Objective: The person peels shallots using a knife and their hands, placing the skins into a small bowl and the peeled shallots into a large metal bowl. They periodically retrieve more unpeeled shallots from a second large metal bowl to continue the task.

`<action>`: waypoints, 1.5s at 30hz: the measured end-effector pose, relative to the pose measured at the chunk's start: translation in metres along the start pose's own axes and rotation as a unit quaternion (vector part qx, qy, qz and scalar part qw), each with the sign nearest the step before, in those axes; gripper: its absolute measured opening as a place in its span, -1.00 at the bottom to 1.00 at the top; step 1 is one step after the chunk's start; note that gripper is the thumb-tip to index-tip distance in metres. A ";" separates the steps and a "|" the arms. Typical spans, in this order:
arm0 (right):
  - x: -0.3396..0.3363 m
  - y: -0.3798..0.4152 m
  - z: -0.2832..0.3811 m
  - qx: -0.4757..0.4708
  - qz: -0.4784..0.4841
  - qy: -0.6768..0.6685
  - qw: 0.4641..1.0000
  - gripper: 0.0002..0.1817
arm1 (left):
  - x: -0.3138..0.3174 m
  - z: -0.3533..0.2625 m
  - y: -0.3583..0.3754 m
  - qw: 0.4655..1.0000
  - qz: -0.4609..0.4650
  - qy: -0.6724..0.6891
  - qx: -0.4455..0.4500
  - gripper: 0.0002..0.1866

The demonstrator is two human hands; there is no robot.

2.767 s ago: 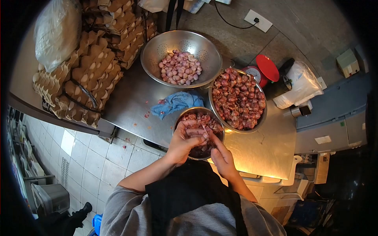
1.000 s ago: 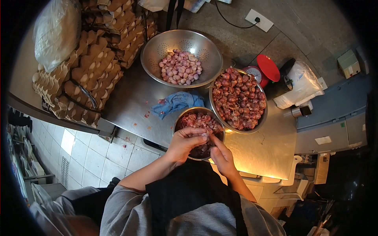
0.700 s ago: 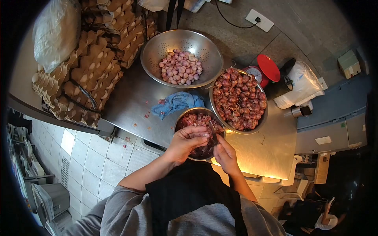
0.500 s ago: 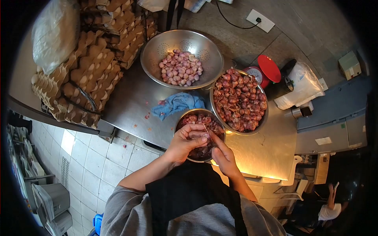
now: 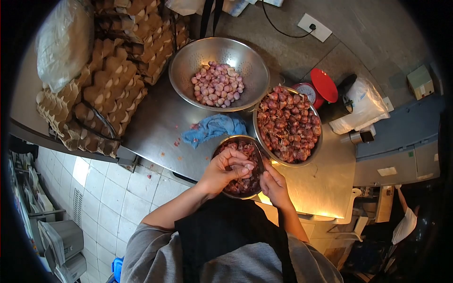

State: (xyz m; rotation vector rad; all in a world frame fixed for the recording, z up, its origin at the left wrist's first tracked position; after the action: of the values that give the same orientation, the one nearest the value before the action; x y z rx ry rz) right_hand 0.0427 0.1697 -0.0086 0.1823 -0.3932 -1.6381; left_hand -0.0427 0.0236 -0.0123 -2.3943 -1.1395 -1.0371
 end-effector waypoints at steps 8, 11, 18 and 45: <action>0.006 0.004 0.007 -0.004 0.070 -0.007 0.997 -0.52 | -0.003 0.001 -0.006 0.999 0.005 -0.038 -0.005 -0.86; 0.012 0.007 0.016 -0.002 0.054 0.046 0.998 -0.52 | -0.005 0.002 -0.009 0.998 0.013 -0.053 0.008 -0.81; 0.003 -0.001 0.002 -0.030 0.000 0.130 0.991 -0.53 | -0.001 -0.004 -0.012 0.998 -0.023 -0.048 0.035 -0.56; 0.009 0.006 -0.002 -0.005 -0.014 0.014 1.000 -0.55 | -0.004 0.007 -0.006 0.993 -0.053 -0.068 0.084 -0.63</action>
State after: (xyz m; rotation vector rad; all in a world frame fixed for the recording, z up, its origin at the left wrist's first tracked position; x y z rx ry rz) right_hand 0.0477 0.1606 -0.0073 0.2036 -0.3635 -1.6629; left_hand -0.0455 0.0288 -0.0201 -2.3219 -1.3563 -0.7821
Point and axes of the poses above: each hand's wrist, its own y-axis away from the middle knuckle, its own x-axis out of the palm, z = x × y, the point moved 3 cm from there along -y, towards the middle knuckle, and after that the axes turned 8 degrees about x, right-handed, at the moved point
